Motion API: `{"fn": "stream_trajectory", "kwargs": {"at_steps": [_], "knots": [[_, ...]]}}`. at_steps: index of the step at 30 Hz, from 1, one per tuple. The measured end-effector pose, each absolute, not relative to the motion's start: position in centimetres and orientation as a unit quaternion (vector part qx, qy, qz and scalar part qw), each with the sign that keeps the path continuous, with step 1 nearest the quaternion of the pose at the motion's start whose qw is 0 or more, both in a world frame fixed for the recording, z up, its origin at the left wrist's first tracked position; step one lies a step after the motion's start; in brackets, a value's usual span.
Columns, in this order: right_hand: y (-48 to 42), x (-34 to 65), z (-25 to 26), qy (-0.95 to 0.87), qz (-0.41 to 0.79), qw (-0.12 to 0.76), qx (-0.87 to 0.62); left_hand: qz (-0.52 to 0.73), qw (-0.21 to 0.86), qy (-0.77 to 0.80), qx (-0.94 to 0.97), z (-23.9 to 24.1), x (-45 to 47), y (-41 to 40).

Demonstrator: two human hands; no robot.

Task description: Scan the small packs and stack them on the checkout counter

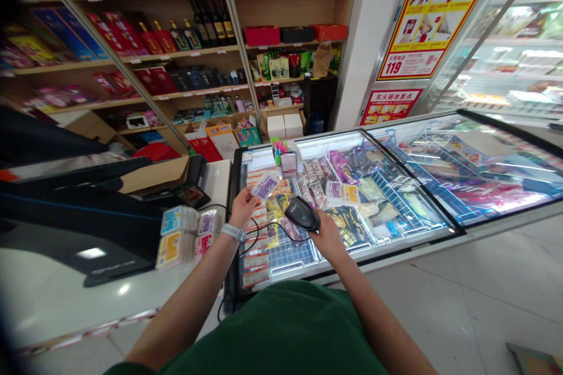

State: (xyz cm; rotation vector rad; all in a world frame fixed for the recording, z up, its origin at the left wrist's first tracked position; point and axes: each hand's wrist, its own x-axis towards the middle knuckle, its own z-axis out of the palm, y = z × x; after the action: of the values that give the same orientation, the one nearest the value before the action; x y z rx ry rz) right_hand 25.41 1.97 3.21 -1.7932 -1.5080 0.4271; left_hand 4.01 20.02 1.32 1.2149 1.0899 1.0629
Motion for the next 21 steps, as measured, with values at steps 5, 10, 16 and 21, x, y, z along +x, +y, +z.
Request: {"fn": "stream_trajectory", "kwargs": {"at_steps": [5,10,16,21], "knots": [[2.0,25.37,3.23,-0.584,0.168,0.373,-0.701,0.451,0.56,0.465,0.517,1.43,3.93,19.91],[2.02,25.19,3.59,-0.583,0.168,0.385,-0.695,0.451,0.564,0.469,0.508,1.55,3.89,19.73],[1.91,25.21,3.45,-0.582,0.164,0.389,-0.696,0.446,0.564,0.48,0.503,1.72,3.97,19.63],[1.77,25.23,3.44,-0.579,0.161,0.384,-0.7,0.439,0.572,0.48,0.499,1.81,4.0,19.45]]}}
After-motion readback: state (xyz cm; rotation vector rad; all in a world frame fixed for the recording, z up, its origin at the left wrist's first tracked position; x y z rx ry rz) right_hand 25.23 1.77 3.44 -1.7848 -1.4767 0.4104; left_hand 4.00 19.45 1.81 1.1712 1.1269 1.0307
